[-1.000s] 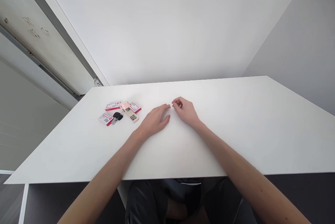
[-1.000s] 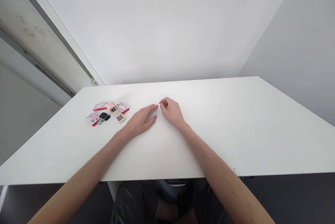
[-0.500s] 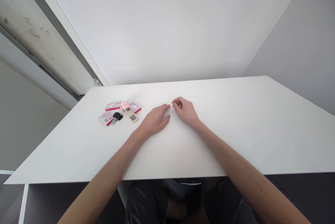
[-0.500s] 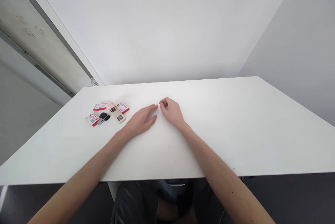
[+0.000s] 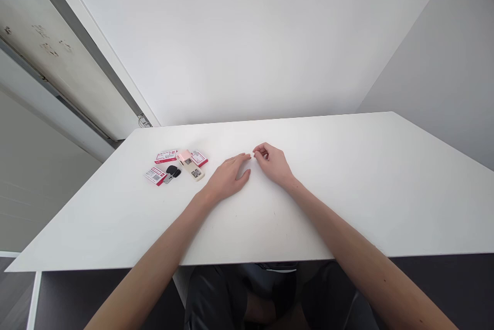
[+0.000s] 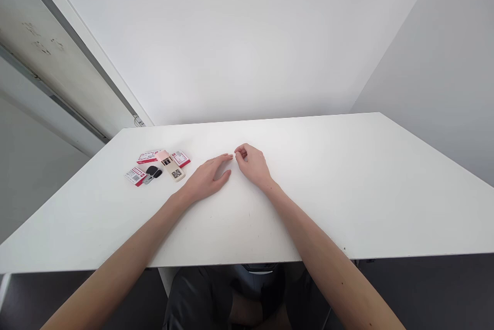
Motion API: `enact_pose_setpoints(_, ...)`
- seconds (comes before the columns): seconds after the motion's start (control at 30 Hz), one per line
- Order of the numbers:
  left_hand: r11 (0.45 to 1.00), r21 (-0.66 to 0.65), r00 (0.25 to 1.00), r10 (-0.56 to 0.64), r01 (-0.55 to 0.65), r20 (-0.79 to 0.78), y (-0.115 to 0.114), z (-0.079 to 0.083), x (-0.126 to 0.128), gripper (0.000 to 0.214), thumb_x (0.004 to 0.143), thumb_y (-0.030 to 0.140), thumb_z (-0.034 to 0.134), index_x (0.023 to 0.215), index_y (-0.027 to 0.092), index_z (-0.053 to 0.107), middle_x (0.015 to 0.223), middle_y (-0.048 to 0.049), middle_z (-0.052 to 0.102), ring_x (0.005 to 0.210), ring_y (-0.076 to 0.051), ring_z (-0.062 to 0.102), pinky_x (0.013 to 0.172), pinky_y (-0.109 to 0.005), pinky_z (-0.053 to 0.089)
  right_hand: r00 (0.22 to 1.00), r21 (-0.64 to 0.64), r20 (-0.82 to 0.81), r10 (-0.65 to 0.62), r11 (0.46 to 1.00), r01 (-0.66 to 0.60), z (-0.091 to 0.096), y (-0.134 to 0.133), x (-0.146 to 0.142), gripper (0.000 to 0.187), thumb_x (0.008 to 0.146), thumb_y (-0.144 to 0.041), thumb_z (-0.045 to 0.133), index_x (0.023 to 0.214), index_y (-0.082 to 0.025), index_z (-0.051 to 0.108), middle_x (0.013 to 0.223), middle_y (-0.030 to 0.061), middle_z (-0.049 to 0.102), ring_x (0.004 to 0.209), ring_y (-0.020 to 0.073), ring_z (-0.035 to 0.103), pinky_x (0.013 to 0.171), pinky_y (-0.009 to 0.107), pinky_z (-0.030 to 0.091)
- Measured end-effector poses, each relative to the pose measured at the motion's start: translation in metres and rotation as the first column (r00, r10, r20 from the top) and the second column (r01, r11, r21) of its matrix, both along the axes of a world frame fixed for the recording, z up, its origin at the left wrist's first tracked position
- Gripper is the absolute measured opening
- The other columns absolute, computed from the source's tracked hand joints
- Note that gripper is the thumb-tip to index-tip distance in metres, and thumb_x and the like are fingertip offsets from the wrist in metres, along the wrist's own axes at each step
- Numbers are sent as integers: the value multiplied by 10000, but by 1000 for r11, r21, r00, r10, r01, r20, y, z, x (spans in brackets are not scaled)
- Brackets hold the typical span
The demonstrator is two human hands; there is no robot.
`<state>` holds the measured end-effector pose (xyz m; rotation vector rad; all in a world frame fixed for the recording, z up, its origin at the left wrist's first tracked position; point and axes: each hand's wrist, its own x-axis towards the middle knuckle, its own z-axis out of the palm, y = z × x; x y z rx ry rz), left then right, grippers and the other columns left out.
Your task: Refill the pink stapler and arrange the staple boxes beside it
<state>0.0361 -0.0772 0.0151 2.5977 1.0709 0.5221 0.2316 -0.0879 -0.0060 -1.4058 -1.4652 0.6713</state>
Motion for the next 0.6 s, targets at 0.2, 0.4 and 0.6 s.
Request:
enact_pose_setpoints(0.2,1000,-9,1000,2,-2,-5,0,-1,0,486,1017,396,436,1472,234,490,1519,-47,584,1443,-259,509,1212,-444,413,1000,0,7,-1,1000,1,-1,0,1,160,922,-312,522,956,-254,668,1003,23,756,866,198,664,784,359,496)
enact_pose_setpoints(0.4,1000,-13,1000,4,-4,-1,0,-1,0,485,1018,392,439,1471,224,487,1523,-51,580,1436,-262,514,1211,-444,411,1000,-2,2,-1,1000,1,-1,1,0,162,927,-310,520,957,-250,667,999,15,752,853,188,657,771,347,492)
enact_pose_setpoints(0.6,1000,-19,1000,10,-10,-3,0,0,0,502,1019,402,450,1480,207,473,1523,-61,578,1412,-258,536,1198,-440,422,1000,-4,8,1,1000,-1,-2,1,1,170,918,-310,524,959,-241,674,1006,22,751,867,189,658,788,348,489)
